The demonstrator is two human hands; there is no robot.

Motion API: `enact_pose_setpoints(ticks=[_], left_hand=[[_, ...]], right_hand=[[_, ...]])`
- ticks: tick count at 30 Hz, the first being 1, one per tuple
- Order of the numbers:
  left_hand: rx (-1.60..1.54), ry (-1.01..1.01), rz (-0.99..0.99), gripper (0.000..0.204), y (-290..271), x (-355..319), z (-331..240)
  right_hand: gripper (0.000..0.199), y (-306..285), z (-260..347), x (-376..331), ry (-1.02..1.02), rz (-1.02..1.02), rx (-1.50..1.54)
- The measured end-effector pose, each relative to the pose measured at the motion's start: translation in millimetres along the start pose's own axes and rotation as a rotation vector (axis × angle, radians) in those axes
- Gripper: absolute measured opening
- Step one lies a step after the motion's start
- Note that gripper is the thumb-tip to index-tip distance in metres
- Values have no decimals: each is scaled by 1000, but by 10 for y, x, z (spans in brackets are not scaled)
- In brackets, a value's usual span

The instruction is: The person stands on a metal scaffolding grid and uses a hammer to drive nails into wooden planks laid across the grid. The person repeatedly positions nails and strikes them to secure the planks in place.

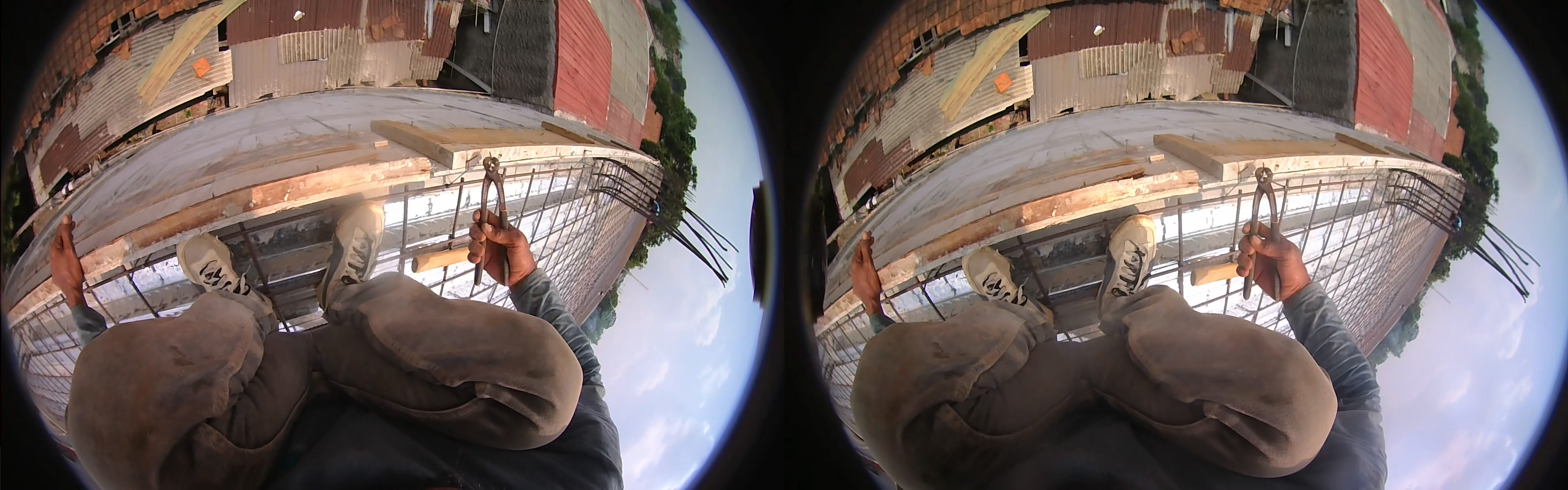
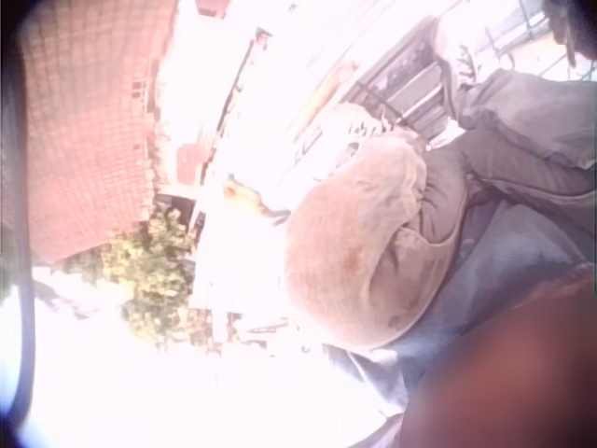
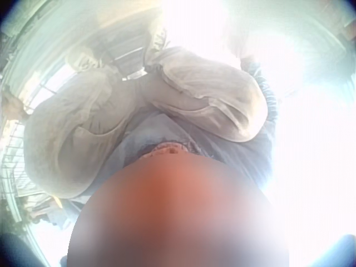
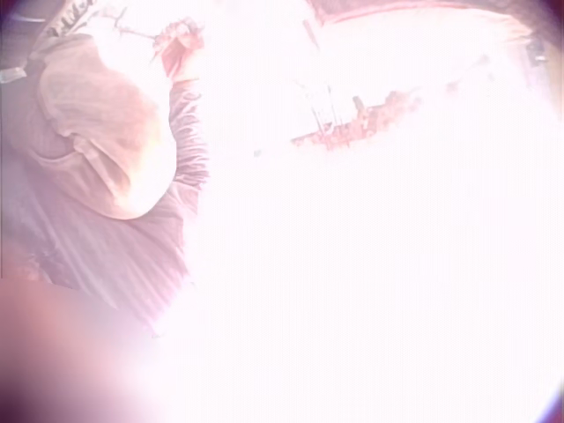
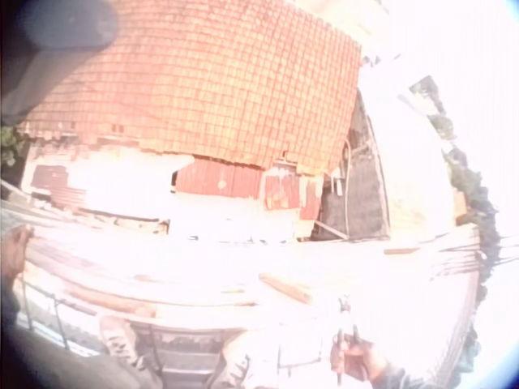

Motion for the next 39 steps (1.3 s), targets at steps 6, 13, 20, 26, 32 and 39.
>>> enact_pose_setpoints(ticks=[6,13,20,26,32,39], left_hand=[[-46,-10,4,84,-74,-131,-260],[-606,261,-269,42,-815,-481,-2026],[-1081,1035,403,33,-1063,-1951,-4440],[-1234,780,584,38,-736,-2254,-4538],[-1286,636,490,42,-754,-2206,-4445],[-1324,567,585,38,-578,-2135,-4534]], right_hand=[[29,489,-1183,27,-231,9,-184],[33,646,-916,-109,-374,28,-278],[30,1196,-878,359,-318,307,-748],[36,1393,-938,408,-436,388,-1080],[39,1525,-903,518,-504,398,-1213],[41,1390,-890,586,-487,372,-1232]])
Point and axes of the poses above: each hand's wrist, its own x-axis towards the middle knuckle, its own y-axis out of the palm, z = x × y, the point moved 5 cm from there along x, towards the middle knuckle, and after that the axes turned 15 degrees about x, right-handed, at the moved point
